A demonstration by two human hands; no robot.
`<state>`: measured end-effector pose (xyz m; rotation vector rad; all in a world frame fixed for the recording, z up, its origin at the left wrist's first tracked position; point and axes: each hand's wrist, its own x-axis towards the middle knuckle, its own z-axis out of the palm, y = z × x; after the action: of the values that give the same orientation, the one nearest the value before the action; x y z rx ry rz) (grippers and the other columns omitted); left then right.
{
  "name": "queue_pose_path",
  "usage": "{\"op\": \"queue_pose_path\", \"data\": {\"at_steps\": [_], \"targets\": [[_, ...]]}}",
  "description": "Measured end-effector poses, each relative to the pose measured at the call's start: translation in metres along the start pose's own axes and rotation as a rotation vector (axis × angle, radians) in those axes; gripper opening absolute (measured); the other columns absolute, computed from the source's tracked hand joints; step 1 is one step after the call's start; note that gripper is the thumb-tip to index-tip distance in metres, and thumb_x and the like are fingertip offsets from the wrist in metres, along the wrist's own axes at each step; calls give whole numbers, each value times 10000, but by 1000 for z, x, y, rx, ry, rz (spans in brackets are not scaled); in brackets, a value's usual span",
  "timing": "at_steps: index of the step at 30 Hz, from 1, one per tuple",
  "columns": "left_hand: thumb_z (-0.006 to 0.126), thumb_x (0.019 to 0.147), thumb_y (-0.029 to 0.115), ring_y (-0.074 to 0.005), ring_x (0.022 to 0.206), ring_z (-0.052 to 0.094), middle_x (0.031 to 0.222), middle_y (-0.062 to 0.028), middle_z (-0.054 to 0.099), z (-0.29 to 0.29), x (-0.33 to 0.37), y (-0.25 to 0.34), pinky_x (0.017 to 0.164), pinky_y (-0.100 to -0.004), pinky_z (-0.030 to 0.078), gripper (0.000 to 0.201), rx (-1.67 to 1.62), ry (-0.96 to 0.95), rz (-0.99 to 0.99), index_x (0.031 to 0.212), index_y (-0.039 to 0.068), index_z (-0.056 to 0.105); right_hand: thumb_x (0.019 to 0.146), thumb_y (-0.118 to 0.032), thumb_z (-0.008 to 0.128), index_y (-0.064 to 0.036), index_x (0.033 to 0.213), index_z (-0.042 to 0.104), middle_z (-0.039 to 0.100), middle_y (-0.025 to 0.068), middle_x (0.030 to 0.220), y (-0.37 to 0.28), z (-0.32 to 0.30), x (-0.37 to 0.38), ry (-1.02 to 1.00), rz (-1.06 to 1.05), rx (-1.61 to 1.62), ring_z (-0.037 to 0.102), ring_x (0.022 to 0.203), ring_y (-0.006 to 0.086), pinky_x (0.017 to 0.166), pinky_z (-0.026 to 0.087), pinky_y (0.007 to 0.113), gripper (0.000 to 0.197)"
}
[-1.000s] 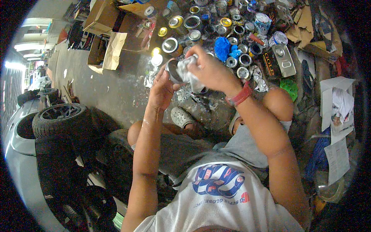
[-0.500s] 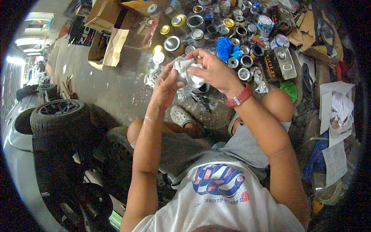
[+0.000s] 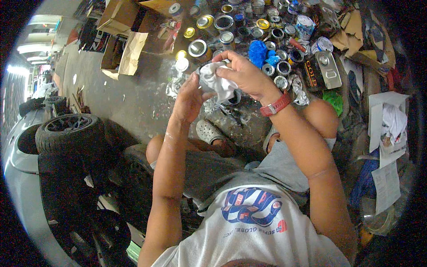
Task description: The person sits on the floor and wipes the exterior of a cylindrical metal part with a white cloth. They repeatedly rub the surface, rotate the part to clean different sides, and place it back among a pile of similar metal parts and cans.
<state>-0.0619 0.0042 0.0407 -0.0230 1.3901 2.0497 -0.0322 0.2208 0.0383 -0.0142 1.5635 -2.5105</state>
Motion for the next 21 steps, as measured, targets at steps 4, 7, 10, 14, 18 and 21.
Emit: {"op": "queue_pose_path", "data": {"at_steps": [4,7,10,14,18,21], "targets": [[560,1073,421,-275,1282,610,1442,-100,581,8,6,1,1028,-453,534,582,-9,62,26,1506,50,445,1016,-136,680,-17,1298,634,715,84,1197,9,-13,10,200,-173,-359,671,1064,134,924,547,303,309],[567,1072,405,-286,1277,603,1448,-119,567,8,7,-4,1026,-454,526,586,80,118,19,1510,40,432,981,-166,730,-20,1222,699,740,87,1142,-9,16,-4,157,-275,-539,685,1020,137,892,562,327,283],[570,1074,386,-301,1269,598,1430,-153,563,3,9,-12,1023,-463,524,591,100,146,-5,1513,23,413,890,-284,825,-40,1169,746,767,172,1085,-5,24,-6,179,-157,-678,738,966,279,853,577,389,379],[552,1088,394,-309,1240,598,1383,-190,565,-1,6,-11,1011,-467,526,622,125,179,-9,1530,1,358,828,-269,858,-56,1106,762,765,199,1063,9,13,-3,85,-185,-820,740,981,363,870,578,424,363],[524,1098,422,-279,1160,641,1287,-126,654,3,6,4,930,-439,561,468,-178,187,-97,1403,67,524,822,-227,852,-47,1047,756,761,170,1044,29,6,-2,74,-314,-803,732,1005,336,891,563,418,304],[541,1092,424,-255,1179,625,1308,-103,631,-8,6,-2,946,-445,552,476,-113,177,-130,1420,82,496,860,-264,834,-27,1046,742,753,173,1043,23,14,-7,88,-266,-739,730,1001,325,885,557,413,315]]}}
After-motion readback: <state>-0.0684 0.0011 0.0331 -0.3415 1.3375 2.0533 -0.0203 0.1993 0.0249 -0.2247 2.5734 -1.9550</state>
